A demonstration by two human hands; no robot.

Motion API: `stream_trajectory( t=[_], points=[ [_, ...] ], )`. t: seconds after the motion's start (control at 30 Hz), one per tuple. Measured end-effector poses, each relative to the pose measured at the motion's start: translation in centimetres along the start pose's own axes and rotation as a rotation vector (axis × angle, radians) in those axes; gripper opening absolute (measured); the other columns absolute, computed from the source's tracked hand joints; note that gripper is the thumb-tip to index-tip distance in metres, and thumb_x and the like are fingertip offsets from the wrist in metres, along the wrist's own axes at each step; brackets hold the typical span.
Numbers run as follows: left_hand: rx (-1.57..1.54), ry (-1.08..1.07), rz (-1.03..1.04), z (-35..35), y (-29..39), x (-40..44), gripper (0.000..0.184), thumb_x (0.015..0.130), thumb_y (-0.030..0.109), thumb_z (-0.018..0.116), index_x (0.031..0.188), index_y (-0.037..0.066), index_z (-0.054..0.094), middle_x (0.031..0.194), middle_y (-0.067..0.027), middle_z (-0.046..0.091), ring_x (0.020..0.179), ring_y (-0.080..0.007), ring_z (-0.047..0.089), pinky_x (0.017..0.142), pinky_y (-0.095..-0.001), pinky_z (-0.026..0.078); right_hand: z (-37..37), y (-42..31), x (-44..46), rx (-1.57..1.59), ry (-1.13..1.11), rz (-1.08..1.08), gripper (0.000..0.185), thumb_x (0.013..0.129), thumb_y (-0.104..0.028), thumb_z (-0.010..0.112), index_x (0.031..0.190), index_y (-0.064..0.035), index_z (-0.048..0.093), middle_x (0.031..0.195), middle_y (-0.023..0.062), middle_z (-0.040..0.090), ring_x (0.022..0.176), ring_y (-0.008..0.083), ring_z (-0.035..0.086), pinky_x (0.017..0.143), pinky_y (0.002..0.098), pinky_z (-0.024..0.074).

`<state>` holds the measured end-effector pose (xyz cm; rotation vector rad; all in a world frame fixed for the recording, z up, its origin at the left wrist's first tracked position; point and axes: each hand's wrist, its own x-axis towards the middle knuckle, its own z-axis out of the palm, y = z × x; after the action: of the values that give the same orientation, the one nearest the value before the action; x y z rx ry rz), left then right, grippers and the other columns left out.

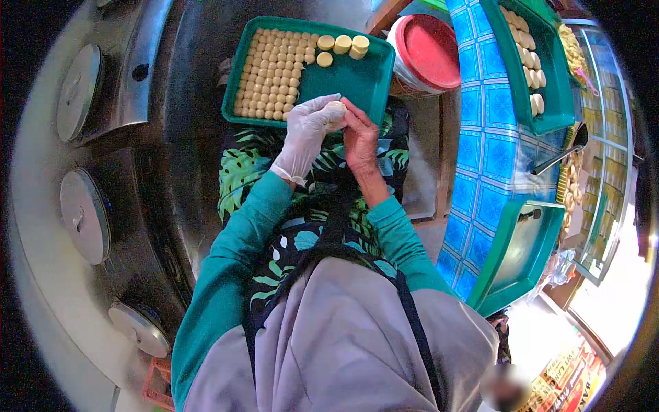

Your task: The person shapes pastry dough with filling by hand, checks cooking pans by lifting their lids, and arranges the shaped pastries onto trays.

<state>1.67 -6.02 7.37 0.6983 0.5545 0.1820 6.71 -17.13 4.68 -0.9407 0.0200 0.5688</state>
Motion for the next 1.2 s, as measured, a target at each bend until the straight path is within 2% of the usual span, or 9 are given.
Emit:
stream_trajectory(
  t=[0.23, 0.3, 0.43, 0.57, 0.63, 0.77, 0.97, 1.07, 1.2],
  points=[
    [-0.072, 0.025, 0.065, 0.3, -0.4, -0.4, 0.034, 0.084, 0.003, 0.067, 0.115, -0.009, 0.058, 0.103, -0.0133, 0.065, 0.087, -0.0184, 0.065, 0.076, -0.0290, 0.056, 1.4, 0.3, -0.8, -0.244, 0.126, -0.092, 0.035, 0.091, -0.014, 0.058, 0.120, 0.0051, 0.060, 0.112, 0.0121, 0.065, 0.101, 0.0226, 0.058, 0.096, 0.0349, 0.0413],
    [-0.039, 0.056, 0.129, -0.2, -0.9, -0.1, 0.035, 0.085, 0.003, 0.066, 0.116, -0.008, 0.057, 0.104, -0.0136, 0.065, 0.086, -0.0181, 0.065, 0.075, -0.0270, 0.054, 1.3, 0.2, -1.1, -1.253, -0.062, -0.719, 0.042, 0.095, -0.023, 0.052, 0.125, 0.0068, 0.055, 0.116, 0.0169, 0.061, 0.106, 0.0318, 0.053, 0.097, 0.0413, 0.0390],
    [-0.203, 0.048, 0.050, -0.7, -1.1, 0.4, 0.033, 0.084, 0.004, 0.067, 0.115, -0.007, 0.058, 0.104, -0.0126, 0.065, 0.086, -0.0174, 0.065, 0.074, -0.0253, 0.053, 2.3, 0.0, -1.6, -1.566, -0.021, -0.957, 0.049, 0.094, -0.034, 0.051, 0.126, 0.0034, 0.053, 0.121, 0.0183, 0.056, 0.110, 0.0381, 0.047, 0.097, 0.0468, 0.0374],
    [-0.135, 0.025, -0.047, -1.0, 0.1, 0.0, 0.030, 0.084, 0.005, 0.067, 0.112, -0.006, 0.060, 0.102, -0.0130, 0.065, 0.086, -0.0200, 0.066, 0.074, -0.0292, 0.055, 1.2, -0.3, -0.8, -1.340, -0.104, -0.780, 0.047, 0.097, -0.037, 0.047, 0.120, 0.0024, 0.059, 0.117, 0.0172, 0.058, 0.110, 0.0342, 0.049, 0.096, 0.0439, 0.0385],
    [-0.097, -0.029, -0.122, -1.4, 0.5, 0.1, 0.029, 0.084, 0.006, 0.067, 0.110, -0.006, 0.061, 0.098, -0.0136, 0.066, 0.082, -0.0235, 0.067, 0.074, -0.0337, 0.058, 0.6, -1.1, -0.8, -0.545, -0.061, -0.120, 0.058, 0.101, -0.046, 0.034, 0.113, 0.0022, 0.065, 0.111, 0.0137, 0.063, 0.105, 0.0263, 0.054, 0.098, 0.0396, 0.0370],
    [-0.027, -0.120, -0.173, -0.9, 1.1, -0.4, 0.027, 0.087, 0.010, 0.063, 0.110, -0.005, 0.061, 0.105, -0.0124, 0.065, 0.089, -0.0233, 0.066, 0.080, -0.0335, 0.056, -0.1, -1.2, -0.3, -0.791, -0.056, -0.352, 0.070, 0.101, -0.053, 0.026, 0.103, 0.0019, 0.070, 0.111, 0.0127, 0.064, 0.103, 0.0236, 0.057, 0.093, 0.0365, 0.0418],
    [-0.064, -0.048, -0.087, -0.7, 0.1, 0.4, 0.025, 0.087, 0.010, 0.062, 0.107, -0.006, 0.061, 0.105, -0.0123, 0.064, 0.094, -0.0221, 0.064, 0.085, -0.0342, 0.054, 0.2, -0.3, -0.2, -0.463, 0.005, -0.095, 0.076, 0.099, -0.058, 0.021, 0.109, 0.0010, 0.068, 0.115, 0.0110, 0.064, 0.108, 0.0231, 0.056, 0.096, 0.0347, 0.0406],
    [-0.069, -0.221, -0.004, -0.4, -0.6, 0.6, 0.015, 0.085, 0.006, 0.062, 0.096, -0.005, 0.063, 0.089, -0.0119, 0.065, 0.082, -0.0216, 0.065, 0.083, -0.0353, 0.054, 0.7, -0.1, 0.1, -0.443, -0.035, -0.064, 0.082, 0.097, -0.064, 0.020, 0.120, 0.0044, 0.060, 0.119, 0.0128, 0.061, 0.107, 0.0213, 0.056, 0.093, 0.0334, 0.0410],
    [-0.272, -0.146, -0.058, -0.2, -0.4, 0.0, 0.029, 0.096, 0.021, 0.053, 0.115, 0.000, 0.055, 0.106, -0.0084, 0.062, 0.095, -0.0204, 0.062, 0.084, -0.0327, 0.052, 1.8, -0.8, 0.7, -0.495, -0.010, -0.039, 0.085, 0.095, -0.066, 0.017, 0.119, 0.0027, 0.061, 0.117, 0.0116, 0.062, 0.106, 0.0207, 0.057, 0.097, 0.0339, 0.0405]
  ],
)
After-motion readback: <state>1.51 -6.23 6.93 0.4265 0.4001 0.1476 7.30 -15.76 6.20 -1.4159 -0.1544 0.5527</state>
